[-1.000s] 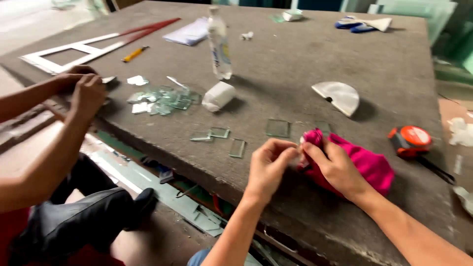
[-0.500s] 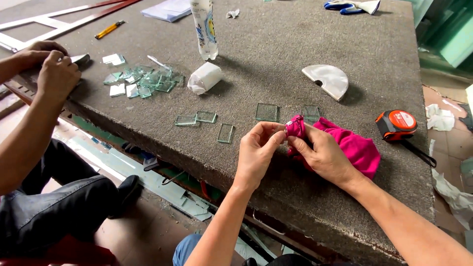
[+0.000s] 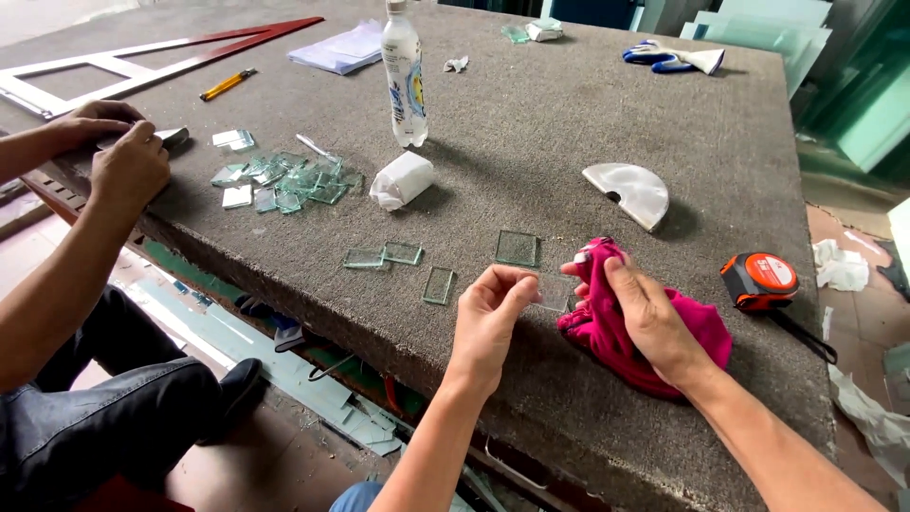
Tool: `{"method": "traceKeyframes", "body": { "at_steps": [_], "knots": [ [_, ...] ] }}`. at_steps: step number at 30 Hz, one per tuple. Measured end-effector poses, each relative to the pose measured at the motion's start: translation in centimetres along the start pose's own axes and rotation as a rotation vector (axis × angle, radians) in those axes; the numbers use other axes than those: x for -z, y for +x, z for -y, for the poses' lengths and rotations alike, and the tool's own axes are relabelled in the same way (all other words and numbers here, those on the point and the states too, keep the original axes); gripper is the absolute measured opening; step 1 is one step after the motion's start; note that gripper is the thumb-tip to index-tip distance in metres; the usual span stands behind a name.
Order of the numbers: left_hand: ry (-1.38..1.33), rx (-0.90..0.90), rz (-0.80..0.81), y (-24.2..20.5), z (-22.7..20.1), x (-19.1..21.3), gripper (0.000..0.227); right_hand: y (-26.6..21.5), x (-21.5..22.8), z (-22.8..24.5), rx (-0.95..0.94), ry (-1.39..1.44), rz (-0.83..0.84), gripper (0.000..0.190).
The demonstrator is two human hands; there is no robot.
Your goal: The person is cleaning small rectangular glass pieces by wiping them with a pink cloth on a workbench.
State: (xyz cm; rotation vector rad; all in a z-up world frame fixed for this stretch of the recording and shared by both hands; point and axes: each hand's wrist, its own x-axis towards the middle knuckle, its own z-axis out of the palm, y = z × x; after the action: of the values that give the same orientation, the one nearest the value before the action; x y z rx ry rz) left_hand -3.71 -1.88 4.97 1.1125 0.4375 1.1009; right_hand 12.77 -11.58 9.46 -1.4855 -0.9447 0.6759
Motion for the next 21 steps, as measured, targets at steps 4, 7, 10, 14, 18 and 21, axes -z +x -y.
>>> {"method": "traceKeyframes", "body": {
  "at_steps": [4, 7, 10, 14, 18, 21],
  "knots": [
    [-0.023, 0.0, 0.104, -0.2, 0.5, -0.4, 0.015, -1.3, -1.8, 1.5, 0.152, -0.166, 0.064, 0.044],
    [0.024, -0.009, 0.128, -0.1, 0.9, -0.4, 0.018, -0.7, -1.7, 0.7, -0.027, 0.114, 0.1, 0.032],
    [0.08, -0.035, 0.065, 0.1, 1.5, -0.1, 0.014, -0.6, -1.3, 0.2, -0.118, 0.231, 0.16, 0.045],
    [0.108, -0.064, 0.021, 0.2, 1.4, -0.2, 0.014, -0.3, -0.5, -0.8, -0.092, 0.192, 0.237, 0.048],
    [0.103, -0.088, -0.014, -0.1, 0.9, -0.4, 0.014, -0.4, -0.3, -1.0, -0.091, 0.183, 0.18, 0.052],
    [0.063, -0.048, -0.078, 0.1, 0.9, -0.2, 0.011, -1.5, -0.9, 0.7, -0.104, 0.317, 0.019, 0.036]
  ]
}}
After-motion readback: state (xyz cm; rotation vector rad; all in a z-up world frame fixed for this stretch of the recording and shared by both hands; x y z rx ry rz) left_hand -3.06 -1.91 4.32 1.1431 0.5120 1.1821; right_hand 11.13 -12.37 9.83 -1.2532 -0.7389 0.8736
